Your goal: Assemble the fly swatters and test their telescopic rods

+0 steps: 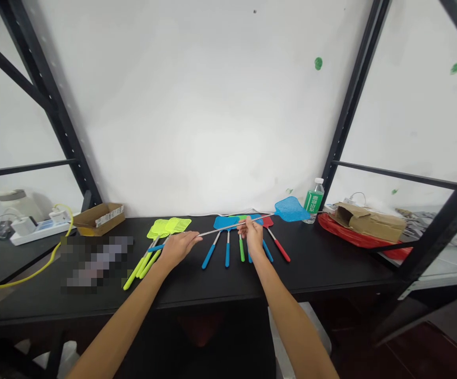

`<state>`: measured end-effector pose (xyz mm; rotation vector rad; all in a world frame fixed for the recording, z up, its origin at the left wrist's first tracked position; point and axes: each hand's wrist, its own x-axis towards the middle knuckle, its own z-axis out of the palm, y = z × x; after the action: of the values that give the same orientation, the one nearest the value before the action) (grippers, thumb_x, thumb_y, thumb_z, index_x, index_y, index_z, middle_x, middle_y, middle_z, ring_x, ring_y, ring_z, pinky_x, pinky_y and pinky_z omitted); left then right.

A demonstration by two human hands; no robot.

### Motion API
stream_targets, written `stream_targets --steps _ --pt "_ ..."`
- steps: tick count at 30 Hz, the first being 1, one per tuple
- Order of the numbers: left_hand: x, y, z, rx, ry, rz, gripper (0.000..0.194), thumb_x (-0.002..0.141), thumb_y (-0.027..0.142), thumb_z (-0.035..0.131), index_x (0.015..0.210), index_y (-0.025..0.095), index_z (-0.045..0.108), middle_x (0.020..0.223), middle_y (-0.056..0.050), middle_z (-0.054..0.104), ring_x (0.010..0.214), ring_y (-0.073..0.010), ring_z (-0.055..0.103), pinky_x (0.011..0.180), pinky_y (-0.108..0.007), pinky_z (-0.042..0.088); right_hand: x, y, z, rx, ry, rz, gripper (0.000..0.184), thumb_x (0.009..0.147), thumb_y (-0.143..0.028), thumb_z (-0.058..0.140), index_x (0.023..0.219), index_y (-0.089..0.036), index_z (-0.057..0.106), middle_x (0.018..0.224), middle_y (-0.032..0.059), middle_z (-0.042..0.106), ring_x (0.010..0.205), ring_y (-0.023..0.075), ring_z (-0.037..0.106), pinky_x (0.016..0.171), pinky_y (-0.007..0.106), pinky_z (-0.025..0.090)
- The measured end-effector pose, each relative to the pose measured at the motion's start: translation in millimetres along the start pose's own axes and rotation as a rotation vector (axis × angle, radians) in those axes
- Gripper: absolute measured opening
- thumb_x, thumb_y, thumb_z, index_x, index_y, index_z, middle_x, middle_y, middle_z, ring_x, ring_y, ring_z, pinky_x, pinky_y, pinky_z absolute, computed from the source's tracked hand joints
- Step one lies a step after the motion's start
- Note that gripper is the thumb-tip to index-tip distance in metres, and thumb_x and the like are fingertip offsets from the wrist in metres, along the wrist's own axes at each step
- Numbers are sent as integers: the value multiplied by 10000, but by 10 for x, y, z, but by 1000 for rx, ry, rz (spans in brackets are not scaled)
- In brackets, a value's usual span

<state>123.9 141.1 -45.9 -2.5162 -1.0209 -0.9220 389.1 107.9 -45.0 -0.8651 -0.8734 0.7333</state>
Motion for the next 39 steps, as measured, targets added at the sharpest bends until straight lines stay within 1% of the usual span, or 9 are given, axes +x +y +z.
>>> stream_targets --steps 4,13,18,21,23,26,29,33,39 --pt "6 -6 13 36 -22 26 402 997 481 363 1009 214 663 827 -57 711 755 -161 660 627 -237 409 102 -60 -171 -9 50 -6 534 695 -692 680 716 -158 658 576 41 637 454 149 540 393 260 337" --pt "-123 -169 -1 85 -7 22 360 992 461 397 1048 228 666 891 -57 734 796 -171 685 647 -239 432 303 -61 -283 55 134 29 518 665 -662 723 684 -152 634 528 23 594 441 131 530 379 240 331" --pt "-140 -184 -29 64 -4 -1 356 983 472 418 1060 229 668 902 -61 740 800 -174 689 658 -242 450 491 -99 -562 77 234 15 526 682 -669 709 666 -150 621 503 4 563 439 116 522 385 230 350" --pt "-147 -208 -23 61 2 13 336 982 457 432 1048 230 671 893 -58 740 799 -176 690 648 -239 446 535 -119 -718 78 248 11 502 703 -646 709 669 -153 620 506 7 569 442 116 525 388 231 366" --pt "-151 -230 -15 80 19 39 328 985 440 433 1046 223 671 887 -58 741 793 -177 690 629 -240 433 537 -116 -770 81 245 11 484 713 -631 711 674 -158 618 507 7 573 444 116 529 390 228 375" --pt "-160 -272 -21 127 72 67 313 982 425 448 1036 220 678 881 -57 746 756 -178 684 595 -254 405 535 -95 -794 89 245 20 474 725 -624 707 678 -162 612 506 5 579 441 113 535 389 221 383" --pt "-172 -317 -71 163 145 54 277 970 397 484 1009 221 694 875 -53 749 755 -189 672 634 -286 404 543 -84 -814 111 277 19 459 745 -607 700 682 -160 615 509 6 587 442 108 540 397 215 397" --pt "-180 -373 -162 215 220 5 246 963 338 502 968 216 715 842 -61 745 765 -216 648 742 -344 390 546 -95 -821 145 317 21 437 765 -586 692 689 -163 612 504 -2 585 431 101 535 396 212 399" --pt "-191 -399 -250 280 276 -119 226 951 293 510 978 222 723 871 -73 748 846 -254 623 847 -413 327 516 -99 -733 146 320 36 433 784 -571 679 698 -150 627 519 4 597 443 101 552 402 208 401"
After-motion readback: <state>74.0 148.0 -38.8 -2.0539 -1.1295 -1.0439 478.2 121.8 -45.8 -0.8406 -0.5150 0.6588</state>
